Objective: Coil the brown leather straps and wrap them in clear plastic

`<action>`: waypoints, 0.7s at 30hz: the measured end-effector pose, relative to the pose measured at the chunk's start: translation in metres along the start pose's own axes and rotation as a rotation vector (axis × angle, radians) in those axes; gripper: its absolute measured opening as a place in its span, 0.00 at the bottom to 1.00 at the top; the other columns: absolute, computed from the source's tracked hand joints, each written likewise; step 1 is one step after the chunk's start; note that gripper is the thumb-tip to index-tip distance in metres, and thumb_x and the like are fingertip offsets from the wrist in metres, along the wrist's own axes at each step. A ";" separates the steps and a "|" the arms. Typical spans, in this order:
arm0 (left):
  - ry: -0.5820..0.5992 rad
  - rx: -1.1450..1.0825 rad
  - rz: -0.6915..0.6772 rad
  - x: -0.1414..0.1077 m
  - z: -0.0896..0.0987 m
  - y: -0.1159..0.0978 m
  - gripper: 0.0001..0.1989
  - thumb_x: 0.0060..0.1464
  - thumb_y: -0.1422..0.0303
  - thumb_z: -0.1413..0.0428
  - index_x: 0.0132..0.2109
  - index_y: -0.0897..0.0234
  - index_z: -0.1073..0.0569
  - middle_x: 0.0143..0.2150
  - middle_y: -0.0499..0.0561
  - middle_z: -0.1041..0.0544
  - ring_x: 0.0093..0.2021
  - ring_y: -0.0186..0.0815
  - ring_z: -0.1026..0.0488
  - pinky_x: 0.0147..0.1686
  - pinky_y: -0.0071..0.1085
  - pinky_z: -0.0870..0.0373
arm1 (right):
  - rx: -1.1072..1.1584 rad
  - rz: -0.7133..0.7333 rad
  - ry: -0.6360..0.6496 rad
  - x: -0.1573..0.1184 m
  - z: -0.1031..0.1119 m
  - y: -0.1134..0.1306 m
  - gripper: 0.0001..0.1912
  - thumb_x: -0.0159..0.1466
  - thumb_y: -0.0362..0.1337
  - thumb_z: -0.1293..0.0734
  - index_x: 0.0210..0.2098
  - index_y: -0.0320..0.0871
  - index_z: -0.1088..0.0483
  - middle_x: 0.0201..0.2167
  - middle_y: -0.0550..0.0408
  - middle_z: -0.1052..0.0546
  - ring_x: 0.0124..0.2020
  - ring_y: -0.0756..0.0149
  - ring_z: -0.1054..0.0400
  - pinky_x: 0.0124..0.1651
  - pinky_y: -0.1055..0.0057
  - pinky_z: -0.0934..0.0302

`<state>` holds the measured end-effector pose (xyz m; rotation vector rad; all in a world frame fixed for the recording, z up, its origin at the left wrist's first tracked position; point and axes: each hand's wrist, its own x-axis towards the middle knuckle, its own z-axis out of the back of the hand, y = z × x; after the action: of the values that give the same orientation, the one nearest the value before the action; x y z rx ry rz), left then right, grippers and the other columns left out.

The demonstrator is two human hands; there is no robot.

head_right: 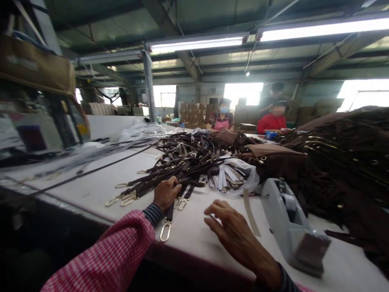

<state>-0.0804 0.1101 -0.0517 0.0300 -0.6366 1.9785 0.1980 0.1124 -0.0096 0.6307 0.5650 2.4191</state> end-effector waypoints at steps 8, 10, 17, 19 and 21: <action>-0.037 -0.080 0.080 0.006 0.006 0.008 0.09 0.65 0.60 0.44 0.41 0.58 0.22 0.41 0.53 0.15 0.44 0.42 0.19 0.41 0.32 0.33 | -0.266 0.236 -0.047 0.006 -0.047 -0.037 0.15 0.73 0.37 0.41 0.49 0.50 0.24 0.50 0.49 0.20 0.51 0.55 0.27 0.58 0.55 0.30; -0.022 -0.088 0.026 0.004 0.004 0.006 0.10 0.64 0.57 0.43 0.41 0.57 0.22 0.42 0.52 0.15 0.45 0.41 0.19 0.42 0.32 0.32 | -0.306 0.279 -0.057 0.005 -0.054 -0.056 0.19 0.72 0.34 0.43 0.51 0.51 0.23 0.50 0.49 0.19 0.51 0.54 0.25 0.54 0.56 0.27; 0.034 -0.066 -0.033 0.001 0.001 0.005 0.15 0.65 0.53 0.45 0.46 0.58 0.23 0.47 0.56 0.16 0.50 0.46 0.20 0.46 0.36 0.30 | -0.395 0.502 -0.228 0.005 -0.061 -0.141 0.29 0.67 0.31 0.41 0.62 0.63 0.28 0.58 0.58 0.20 0.56 0.51 0.24 0.52 0.57 0.27; 0.068 -0.054 -0.044 0.004 0.002 0.006 0.17 0.65 0.52 0.46 0.47 0.59 0.23 0.47 0.57 0.16 0.50 0.47 0.20 0.46 0.37 0.29 | -0.403 0.538 -0.267 0.017 -0.056 -0.159 0.29 0.66 0.32 0.39 0.61 0.64 0.27 0.57 0.57 0.20 0.54 0.51 0.23 0.51 0.57 0.27; 0.119 -0.036 -0.076 0.008 0.004 0.007 0.18 0.66 0.51 0.47 0.49 0.59 0.24 0.47 0.59 0.17 0.50 0.49 0.20 0.46 0.39 0.28 | -0.380 0.481 -0.346 0.037 -0.051 -0.168 0.24 0.63 0.34 0.35 0.54 0.64 0.21 0.53 0.56 0.17 0.52 0.52 0.22 0.51 0.58 0.28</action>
<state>-0.0917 0.1125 -0.0487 -0.0832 -0.5850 1.8803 0.2134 0.2478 -0.1257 1.0760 -0.2142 2.6544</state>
